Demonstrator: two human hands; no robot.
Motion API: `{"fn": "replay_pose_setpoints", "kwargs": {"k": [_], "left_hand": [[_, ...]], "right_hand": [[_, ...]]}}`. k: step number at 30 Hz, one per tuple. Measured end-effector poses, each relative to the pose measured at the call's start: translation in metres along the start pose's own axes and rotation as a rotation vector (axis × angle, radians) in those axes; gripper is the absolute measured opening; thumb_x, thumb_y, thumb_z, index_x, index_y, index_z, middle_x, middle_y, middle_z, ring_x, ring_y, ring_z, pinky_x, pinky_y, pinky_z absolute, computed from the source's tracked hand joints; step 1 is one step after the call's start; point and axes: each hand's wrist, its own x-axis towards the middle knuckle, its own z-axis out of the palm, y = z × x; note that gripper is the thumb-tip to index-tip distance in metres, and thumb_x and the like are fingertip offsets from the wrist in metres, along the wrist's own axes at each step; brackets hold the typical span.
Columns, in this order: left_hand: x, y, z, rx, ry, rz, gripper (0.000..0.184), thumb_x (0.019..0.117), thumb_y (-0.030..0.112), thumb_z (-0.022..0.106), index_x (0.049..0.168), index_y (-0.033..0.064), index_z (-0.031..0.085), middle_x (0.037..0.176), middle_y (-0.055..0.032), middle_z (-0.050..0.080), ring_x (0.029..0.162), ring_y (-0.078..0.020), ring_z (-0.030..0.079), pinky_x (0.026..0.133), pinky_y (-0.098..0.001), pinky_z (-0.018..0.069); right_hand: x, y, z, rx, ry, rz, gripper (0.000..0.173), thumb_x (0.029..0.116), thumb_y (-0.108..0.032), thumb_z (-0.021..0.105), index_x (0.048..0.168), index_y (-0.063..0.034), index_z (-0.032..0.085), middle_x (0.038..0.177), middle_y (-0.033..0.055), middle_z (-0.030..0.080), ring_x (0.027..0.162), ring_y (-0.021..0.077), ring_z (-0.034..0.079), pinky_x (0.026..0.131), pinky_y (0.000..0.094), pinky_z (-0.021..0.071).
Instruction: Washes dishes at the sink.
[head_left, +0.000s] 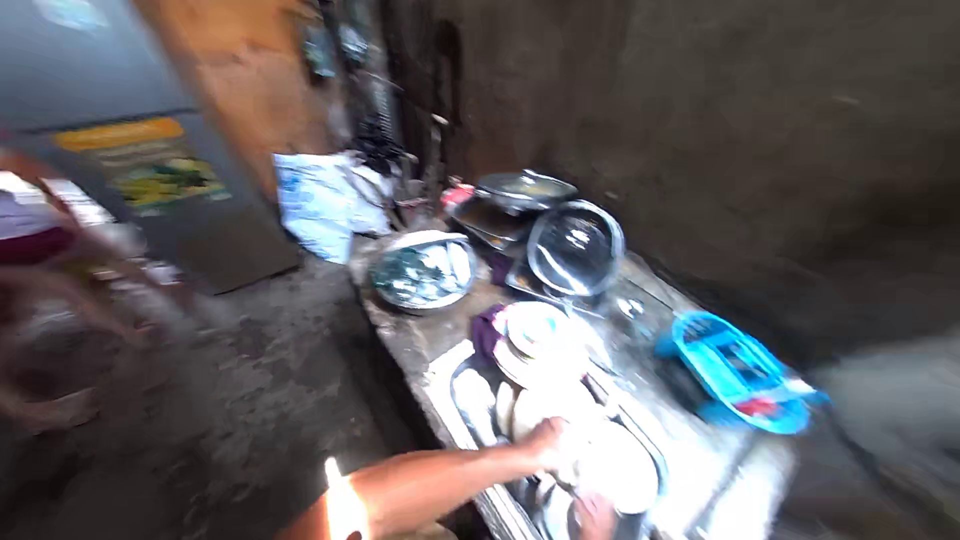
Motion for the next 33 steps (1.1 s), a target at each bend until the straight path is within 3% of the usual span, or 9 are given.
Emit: {"fn": "replay_pose_setpoints", "kwargs": {"k": [2, 5, 10, 13, 20, 25, 28, 31, 33], "left_hand": [[0.0, 0.005, 0.0, -0.2, 0.017, -0.09, 0.033, 0.1012, 0.015, 0.058, 0.125, -0.0083, 0.061, 0.12, -0.0237, 0.065, 0.112, -0.0304, 0.063, 0.1, -0.0458, 0.0508], [0.006, 0.004, -0.002, -0.361, 0.073, -0.207, 0.024, 0.1051, 0.021, 0.055, 0.115, -0.0008, 0.059, 0.084, -0.0085, 0.06, 0.063, -0.0147, 0.058, 0.056, -0.0319, 0.0514], [0.012, -0.015, 0.006, -0.438, 0.243, -0.202, 0.03, 0.1008, 0.012, 0.06, 0.125, -0.0072, 0.058, 0.107, -0.0185, 0.064, 0.091, -0.0223, 0.064, 0.081, -0.0398, 0.0563], [0.01, -0.025, 0.011, -0.456, 0.21, -0.123, 0.03, 0.1022, 0.009, 0.054, 0.128, -0.0072, 0.055, 0.103, -0.0151, 0.066, 0.088, -0.0182, 0.067, 0.082, -0.0365, 0.0587], [-0.022, -0.009, 0.053, 0.091, -0.007, -0.054, 0.044, 0.1088, 0.016, 0.04, 0.144, -0.0077, 0.048, 0.131, -0.0281, 0.063, 0.125, -0.0353, 0.062, 0.111, -0.0471, 0.045], [-0.023, -0.024, 0.052, -0.177, -0.088, -0.159, 0.033, 0.1072, 0.02, 0.047, 0.126, -0.0037, 0.06, 0.095, -0.0145, 0.065, 0.081, -0.0211, 0.063, 0.08, -0.0384, 0.0542], [-0.01, -0.036, 0.052, -0.449, -0.018, -0.273, 0.027, 0.1088, 0.025, 0.046, 0.094, 0.0053, 0.058, 0.069, 0.0002, 0.054, 0.055, -0.008, 0.051, 0.052, -0.0251, 0.0451], [0.002, -0.034, 0.047, -0.485, 0.006, -0.055, 0.043, 0.1041, 0.014, 0.048, 0.141, -0.0084, 0.048, 0.13, -0.0199, 0.061, 0.118, -0.0176, 0.061, 0.103, -0.0328, 0.0497], [0.011, -0.036, 0.043, -0.474, -0.035, 0.023, 0.057, 0.1042, 0.018, 0.051, 0.153, -0.007, 0.034, 0.147, -0.0224, 0.051, 0.135, -0.0194, 0.052, 0.114, -0.0329, 0.0432]], "right_hand": [[0.016, -0.001, -0.001, 0.093, 0.013, 0.117, 0.046, 0.094, 0.004, 0.06, 0.134, 0.0199, 0.045, 0.116, 0.0242, 0.064, 0.102, 0.0134, 0.062, 0.093, 0.0271, 0.051], [0.037, -0.015, 0.002, 0.059, -0.026, 0.022, 0.042, 0.0909, -0.001, 0.07, 0.13, 0.0091, 0.06, 0.118, 0.0181, 0.07, 0.106, 0.0155, 0.068, 0.097, 0.0312, 0.0553], [0.041, -0.018, -0.004, 0.113, -0.031, 0.099, 0.035, 0.0913, 0.001, 0.067, 0.125, 0.0095, 0.062, 0.117, 0.0171, 0.07, 0.107, 0.0144, 0.068, 0.097, 0.0289, 0.0557], [0.036, -0.024, 0.0, 0.342, 0.175, 0.285, 0.021, 0.0973, 0.004, 0.06, 0.117, 0.0117, 0.059, 0.097, 0.0139, 0.069, 0.086, 0.0112, 0.067, 0.08, 0.0256, 0.058], [0.047, 0.003, 0.013, 0.494, 0.539, 0.391, 0.039, 0.1056, -0.001, 0.044, 0.143, 0.0088, 0.037, 0.128, 0.0261, 0.053, 0.11, 0.0261, 0.056, 0.094, 0.0393, 0.0505], [0.038, -0.004, -0.016, -0.116, 0.242, 0.51, 0.052, 0.1021, -0.001, 0.055, 0.146, 0.0191, 0.036, 0.149, 0.0366, 0.043, 0.142, 0.0397, 0.042, 0.12, 0.043, 0.0313], [0.03, 0.003, -0.008, -0.08, 0.286, 0.426, 0.046, 0.0995, 0.001, 0.056, 0.14, 0.0189, 0.043, 0.137, 0.0354, 0.052, 0.129, 0.0363, 0.052, 0.111, 0.0432, 0.0416], [0.018, 0.001, 0.027, 0.244, 0.341, 0.233, 0.052, 0.0904, 0.005, 0.062, 0.139, 0.0134, 0.045, 0.127, 0.0254, 0.06, 0.115, 0.0213, 0.061, 0.1, 0.0343, 0.0516], [0.013, -0.001, 0.034, 0.226, 0.301, 0.231, 0.048, 0.0931, 0.004, 0.061, 0.139, 0.0122, 0.049, 0.129, 0.0245, 0.061, 0.117, 0.0203, 0.061, 0.103, 0.0331, 0.0498]]}}
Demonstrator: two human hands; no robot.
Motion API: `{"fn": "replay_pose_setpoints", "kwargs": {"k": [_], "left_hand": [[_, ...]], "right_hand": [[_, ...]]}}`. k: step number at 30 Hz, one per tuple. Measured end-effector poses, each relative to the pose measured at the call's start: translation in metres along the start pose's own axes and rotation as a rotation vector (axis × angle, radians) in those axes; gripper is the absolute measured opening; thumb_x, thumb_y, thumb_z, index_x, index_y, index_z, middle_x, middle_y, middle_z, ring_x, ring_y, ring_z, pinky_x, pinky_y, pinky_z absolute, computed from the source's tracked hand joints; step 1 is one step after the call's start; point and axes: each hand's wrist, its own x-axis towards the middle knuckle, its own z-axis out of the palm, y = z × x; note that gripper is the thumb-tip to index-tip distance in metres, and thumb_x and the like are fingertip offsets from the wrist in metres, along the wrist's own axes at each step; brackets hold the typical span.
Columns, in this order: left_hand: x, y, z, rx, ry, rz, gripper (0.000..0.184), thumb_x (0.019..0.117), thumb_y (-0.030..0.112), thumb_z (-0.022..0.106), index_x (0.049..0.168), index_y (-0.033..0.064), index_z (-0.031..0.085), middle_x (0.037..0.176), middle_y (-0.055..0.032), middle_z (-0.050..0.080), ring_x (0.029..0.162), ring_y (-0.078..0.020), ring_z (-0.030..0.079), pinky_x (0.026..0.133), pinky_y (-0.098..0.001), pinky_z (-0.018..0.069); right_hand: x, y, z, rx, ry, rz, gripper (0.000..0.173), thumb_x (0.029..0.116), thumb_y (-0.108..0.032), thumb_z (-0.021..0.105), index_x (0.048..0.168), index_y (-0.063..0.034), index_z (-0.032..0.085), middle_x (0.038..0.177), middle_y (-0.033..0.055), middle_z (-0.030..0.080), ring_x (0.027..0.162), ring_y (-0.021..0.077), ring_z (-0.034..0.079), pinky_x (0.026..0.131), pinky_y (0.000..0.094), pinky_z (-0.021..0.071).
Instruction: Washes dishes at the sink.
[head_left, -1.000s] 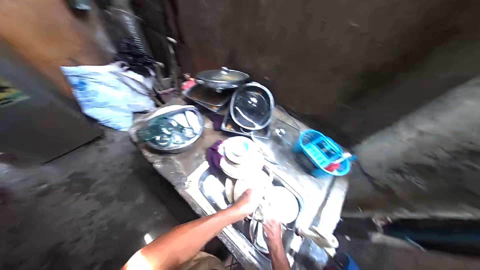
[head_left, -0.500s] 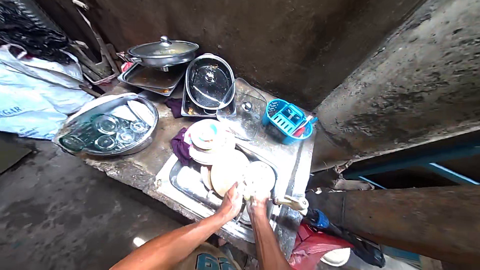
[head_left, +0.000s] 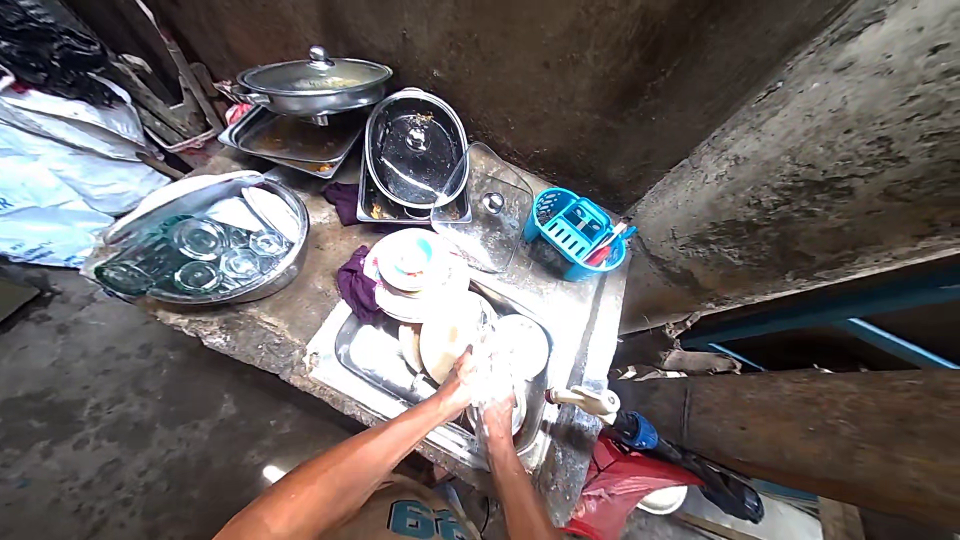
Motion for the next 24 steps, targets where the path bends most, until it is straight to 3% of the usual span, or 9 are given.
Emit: {"fn": "replay_pose_setpoints", "kwargs": {"k": [3, 5, 8, 10, 12, 14, 16, 17, 24], "left_hand": [[-0.008, 0.005, 0.006, -0.019, 0.013, -0.113, 0.046, 0.1018, 0.015, 0.053, 0.141, -0.0075, 0.047, 0.129, -0.0204, 0.06, 0.115, -0.0192, 0.061, 0.099, -0.0344, 0.0512], [-0.013, 0.007, 0.011, -0.052, 0.013, -0.293, 0.029, 0.1098, 0.02, 0.041, 0.125, -0.0007, 0.053, 0.092, -0.0083, 0.057, 0.074, -0.0131, 0.056, 0.066, -0.0306, 0.0496], [-0.011, 0.009, 0.002, -0.265, -0.109, -0.601, 0.044, 0.1133, 0.042, 0.022, 0.103, 0.0103, 0.05, 0.062, 0.0001, 0.046, 0.047, -0.0117, 0.046, 0.046, -0.0269, 0.0442], [-0.003, 0.01, -0.007, -0.222, -0.142, -0.696, 0.046, 0.1119, 0.049, 0.024, 0.099, 0.0115, 0.049, 0.057, -0.0003, 0.044, 0.042, -0.0124, 0.043, 0.042, -0.027, 0.043], [0.001, 0.008, -0.01, -0.011, -0.153, -0.633, 0.041, 0.1125, 0.045, 0.028, 0.119, 0.0111, 0.05, 0.073, -0.0051, 0.052, 0.049, -0.0152, 0.05, 0.045, -0.0302, 0.0466], [0.0, 0.01, -0.009, 0.22, -0.145, -0.498, 0.047, 0.1131, 0.036, 0.032, 0.148, 0.0074, 0.042, 0.118, -0.0162, 0.06, 0.088, -0.0225, 0.063, 0.073, -0.0405, 0.0557], [-0.001, 0.003, 0.001, 0.251, -0.065, -0.384, 0.052, 0.1128, 0.027, 0.032, 0.157, -0.0002, 0.03, 0.155, -0.0243, 0.042, 0.14, -0.0309, 0.046, 0.114, -0.0469, 0.0401], [-0.001, 0.0, 0.008, 0.213, -0.011, -0.338, 0.053, 0.1124, 0.025, 0.032, 0.158, -0.0023, 0.028, 0.16, -0.025, 0.035, 0.148, -0.0319, 0.036, 0.122, -0.0466, 0.0308], [-0.011, 0.014, 0.028, 0.098, -0.063, -0.283, 0.051, 0.1129, 0.025, 0.032, 0.154, -0.0041, 0.035, 0.157, -0.0247, 0.039, 0.147, -0.0299, 0.038, 0.122, -0.0444, 0.0306]], "right_hand": [[0.01, 0.006, -0.002, 0.005, 0.057, 0.039, 0.049, 0.0972, 0.005, 0.054, 0.143, 0.0154, 0.04, 0.136, 0.0306, 0.054, 0.125, 0.0273, 0.056, 0.109, 0.0369, 0.0455], [0.025, 0.013, -0.006, 0.176, 0.095, 0.136, 0.048, 0.1035, -0.001, 0.04, 0.149, 0.0104, 0.029, 0.139, 0.0288, 0.048, 0.122, 0.0269, 0.053, 0.103, 0.0397, 0.0467], [0.034, 0.001, -0.008, 0.284, 0.108, 0.281, 0.026, 0.1088, -0.01, 0.041, 0.131, 0.0027, 0.047, 0.102, 0.0129, 0.057, 0.083, 0.0147, 0.058, 0.071, 0.0321, 0.0534], [0.032, 0.001, -0.016, 0.21, -0.009, 0.291, 0.022, 0.105, -0.005, 0.051, 0.124, 0.005, 0.054, 0.093, 0.0122, 0.06, 0.076, 0.0145, 0.06, 0.068, 0.0322, 0.0543], [0.036, 0.013, -0.021, 0.08, -0.064, 0.22, 0.023, 0.0999, -0.005, 0.061, 0.121, 0.0049, 0.058, 0.095, 0.0123, 0.064, 0.079, 0.0143, 0.063, 0.071, 0.0316, 0.0561], [0.037, 0.021, -0.023, -0.073, -0.065, 0.174, 0.034, 0.0988, -0.009, 0.065, 0.128, 0.0069, 0.059, 0.113, 0.0193, 0.066, 0.1, 0.0207, 0.065, 0.089, 0.0368, 0.0553], [0.027, 0.02, -0.017, -0.116, -0.041, 0.156, 0.041, 0.1021, -0.007, 0.058, 0.139, 0.0096, 0.051, 0.134, 0.0256, 0.059, 0.123, 0.0273, 0.058, 0.107, 0.0398, 0.0464], [0.025, 0.022, -0.014, -0.098, -0.019, 0.165, 0.042, 0.1038, -0.007, 0.054, 0.142, 0.0098, 0.047, 0.139, 0.0267, 0.056, 0.128, 0.0288, 0.055, 0.111, 0.0402, 0.0437], [0.022, 0.032, -0.03, 0.223, 0.032, 0.319, 0.036, 0.1058, -0.006, 0.05, 0.14, 0.0042, 0.046, 0.123, 0.0192, 0.06, 0.106, 0.0185, 0.061, 0.092, 0.0342, 0.0526]]}}
